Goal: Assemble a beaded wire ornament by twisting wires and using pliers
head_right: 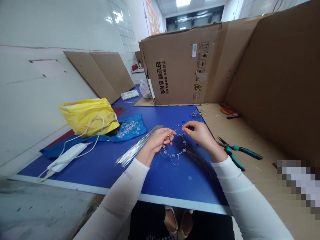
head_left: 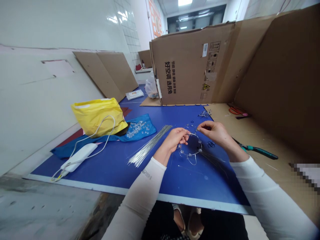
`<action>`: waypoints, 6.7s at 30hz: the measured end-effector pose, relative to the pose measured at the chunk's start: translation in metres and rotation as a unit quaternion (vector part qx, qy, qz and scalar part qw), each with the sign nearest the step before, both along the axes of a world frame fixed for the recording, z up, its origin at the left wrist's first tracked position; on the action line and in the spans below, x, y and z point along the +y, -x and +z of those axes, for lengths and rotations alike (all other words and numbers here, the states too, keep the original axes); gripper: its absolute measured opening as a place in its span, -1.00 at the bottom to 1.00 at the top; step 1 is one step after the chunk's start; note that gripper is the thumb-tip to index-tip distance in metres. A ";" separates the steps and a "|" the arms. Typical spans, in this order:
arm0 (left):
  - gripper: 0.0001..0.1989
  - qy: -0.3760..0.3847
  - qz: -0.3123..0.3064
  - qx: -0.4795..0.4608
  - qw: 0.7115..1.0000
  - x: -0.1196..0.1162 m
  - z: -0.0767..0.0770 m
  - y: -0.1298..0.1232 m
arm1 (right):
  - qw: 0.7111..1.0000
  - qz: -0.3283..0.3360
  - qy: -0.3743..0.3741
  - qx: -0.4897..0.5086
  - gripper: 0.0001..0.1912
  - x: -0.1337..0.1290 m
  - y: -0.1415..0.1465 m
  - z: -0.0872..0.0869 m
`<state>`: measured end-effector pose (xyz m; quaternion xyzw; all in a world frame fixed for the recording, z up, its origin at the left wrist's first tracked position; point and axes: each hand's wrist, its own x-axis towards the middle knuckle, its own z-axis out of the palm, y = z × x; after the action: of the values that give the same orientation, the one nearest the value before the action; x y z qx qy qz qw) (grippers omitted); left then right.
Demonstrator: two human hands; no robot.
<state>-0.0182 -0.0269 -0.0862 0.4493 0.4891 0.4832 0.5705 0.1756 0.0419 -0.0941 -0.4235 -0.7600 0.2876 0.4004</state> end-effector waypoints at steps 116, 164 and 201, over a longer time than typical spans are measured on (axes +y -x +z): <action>-0.76 0.112 -0.007 -0.039 0.993 0.003 0.002 0.012 | 0.952 0.038 0.202 0.229 -0.63 -0.020 0.031 -0.018; -0.73 0.060 -0.002 -0.003 0.998 -0.007 0.017 0.011 | 0.952 0.065 0.185 0.235 -0.62 -0.018 0.024 -0.011; -0.73 0.031 -0.004 -0.001 1.000 -0.008 0.019 0.012 | 0.945 0.080 0.175 0.263 -0.69 -0.018 0.024 -0.009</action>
<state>-0.0303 -0.0353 -0.0676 0.4331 0.5011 0.4659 0.5868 0.1514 0.0241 -0.1032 -0.3337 -0.5967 0.5482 0.4816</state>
